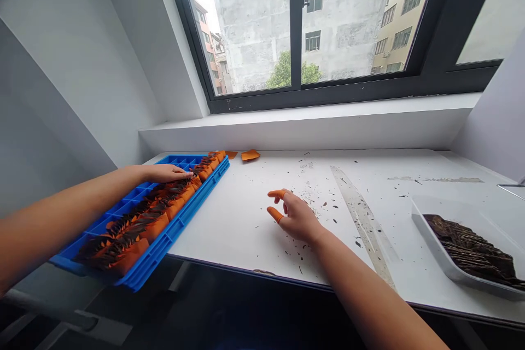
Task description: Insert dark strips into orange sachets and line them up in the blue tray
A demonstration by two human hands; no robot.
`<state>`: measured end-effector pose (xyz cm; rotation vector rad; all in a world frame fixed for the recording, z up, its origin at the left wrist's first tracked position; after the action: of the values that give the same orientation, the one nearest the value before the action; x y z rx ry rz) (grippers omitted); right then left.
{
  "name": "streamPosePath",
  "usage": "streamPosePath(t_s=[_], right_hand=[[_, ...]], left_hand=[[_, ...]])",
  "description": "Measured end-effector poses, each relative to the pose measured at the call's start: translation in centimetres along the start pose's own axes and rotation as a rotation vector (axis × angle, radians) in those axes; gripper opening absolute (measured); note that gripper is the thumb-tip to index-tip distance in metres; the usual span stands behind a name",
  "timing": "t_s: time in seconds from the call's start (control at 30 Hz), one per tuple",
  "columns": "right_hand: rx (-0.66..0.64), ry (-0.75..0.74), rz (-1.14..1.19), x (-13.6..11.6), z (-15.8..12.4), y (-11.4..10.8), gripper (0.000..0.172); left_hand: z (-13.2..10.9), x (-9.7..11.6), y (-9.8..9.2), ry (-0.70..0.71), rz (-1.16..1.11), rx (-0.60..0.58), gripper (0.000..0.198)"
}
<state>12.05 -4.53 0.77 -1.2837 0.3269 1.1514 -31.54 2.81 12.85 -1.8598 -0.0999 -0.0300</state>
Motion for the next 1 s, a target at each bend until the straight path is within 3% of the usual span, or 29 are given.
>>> streamPosePath(t_s=[0.13, 0.3, 0.57, 0.7, 0.83, 1.0], right_hand=[[0.001, -0.006, -0.011, -0.4, 0.0, -0.5, 0.040], [0.006, -0.017, -0.026, -0.4, 0.0, -0.9, 0.041], [0.008, -0.014, -0.041, -0.2, 0.1, -1.0, 0.033], [0.007, -0.006, -0.050, -0.2, 0.1, -1.0, 0.034], [-0.005, -0.001, -0.056, -0.1, 0.1, -0.9, 0.035], [0.002, -0.016, -0.070, 0.0, 0.1, -0.9, 0.036]], left_hand=[[0.2, 0.4, -0.7, 0.013, -0.029, -0.038, 0.066], [0.6, -0.4, -0.9, 0.008, -0.143, 0.036, 0.054], [0.9, 0.6, -1.4, 0.023, -0.060, 0.121, 0.057], [0.6, 0.2, -1.3, 0.056, -0.219, 0.118, 0.049], [0.2, -1.4, -1.2, -0.038, -0.392, 0.079, 0.043], [-0.1, -2.4, -1.6, -0.155, -0.398, 0.058, 0.042]])
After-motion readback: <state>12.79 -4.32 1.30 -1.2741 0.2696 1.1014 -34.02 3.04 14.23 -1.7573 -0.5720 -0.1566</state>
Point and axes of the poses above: each hand's wrist, its own z-axis towards the middle knuckle, its own y-axis out of the palm, x = y × z, the point moved 2 cm from there along z, towards the middle knuckle, and after that the axes turned 3 degrees about z, right-handed, at the moved point
